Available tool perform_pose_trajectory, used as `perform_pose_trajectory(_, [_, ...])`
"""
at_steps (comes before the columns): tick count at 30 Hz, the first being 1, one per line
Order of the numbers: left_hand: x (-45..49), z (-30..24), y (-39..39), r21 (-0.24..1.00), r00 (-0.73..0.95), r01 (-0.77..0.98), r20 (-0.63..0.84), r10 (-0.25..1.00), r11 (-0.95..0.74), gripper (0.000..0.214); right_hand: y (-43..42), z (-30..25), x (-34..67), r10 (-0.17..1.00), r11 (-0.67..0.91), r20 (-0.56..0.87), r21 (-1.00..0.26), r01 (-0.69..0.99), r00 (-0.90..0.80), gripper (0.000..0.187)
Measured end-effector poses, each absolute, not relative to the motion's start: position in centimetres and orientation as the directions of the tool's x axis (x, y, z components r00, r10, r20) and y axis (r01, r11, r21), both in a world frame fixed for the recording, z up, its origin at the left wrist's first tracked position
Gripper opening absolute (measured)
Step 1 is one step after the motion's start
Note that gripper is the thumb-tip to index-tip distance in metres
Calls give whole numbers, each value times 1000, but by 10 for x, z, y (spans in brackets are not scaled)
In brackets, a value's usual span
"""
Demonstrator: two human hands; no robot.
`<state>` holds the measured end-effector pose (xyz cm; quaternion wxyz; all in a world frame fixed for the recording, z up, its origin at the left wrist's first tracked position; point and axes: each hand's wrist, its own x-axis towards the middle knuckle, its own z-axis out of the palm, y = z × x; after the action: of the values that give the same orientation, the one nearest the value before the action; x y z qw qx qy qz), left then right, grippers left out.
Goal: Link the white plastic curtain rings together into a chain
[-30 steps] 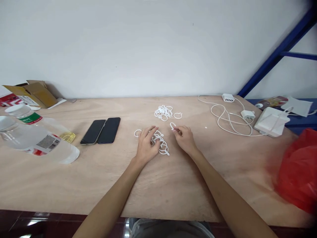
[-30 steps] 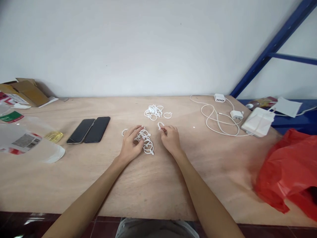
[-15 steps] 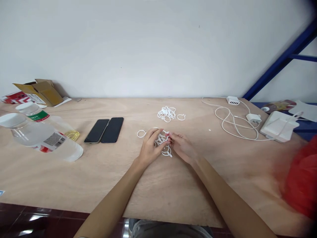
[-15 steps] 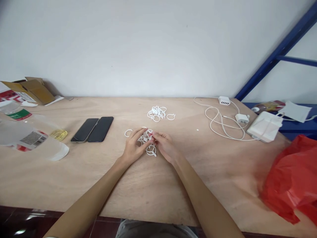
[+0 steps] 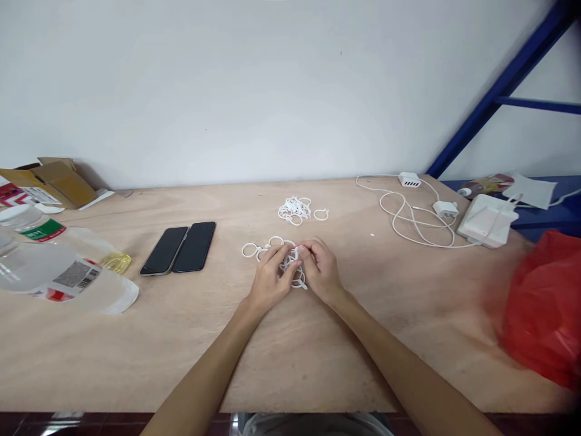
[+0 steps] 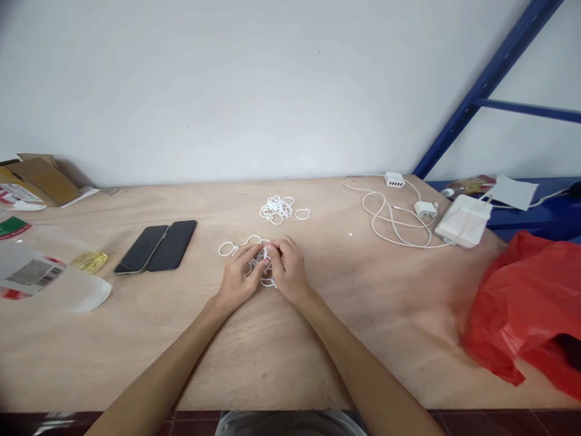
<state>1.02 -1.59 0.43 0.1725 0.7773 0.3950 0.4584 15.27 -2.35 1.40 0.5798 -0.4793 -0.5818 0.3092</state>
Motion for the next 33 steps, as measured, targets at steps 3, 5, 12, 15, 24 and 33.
perform_pose_trajectory(3, [11,5,-17,633,287,442,571,769,-635,24,-27,10,147,865,402,471,-855,328,170,20])
perform_pose_trajectory(5, [11,4,-16,637,282,446,567,774,-629,24,-27,8,145,883,378,440,-874,305,164,21])
perform_pose_trajectory(12, [5,-2,-10,540,268,537,620,738,-649,36,15,-2,179,891,223,390,-820,527,230,25])
perform_pose_trajectory(15, [5,-1,-12,505,281,567,623,729,-650,41,46,-7,204,933,23,297,-616,787,205,44])
perform_pose_trajectory(24, [7,2,-13,539,197,594,622,758,-597,30,52,-4,213,948,-14,274,-478,878,164,28])
perform_pose_trajectory(33, [5,7,-13,657,190,495,557,808,-569,29,-28,18,143,981,161,163,-986,34,100,21])
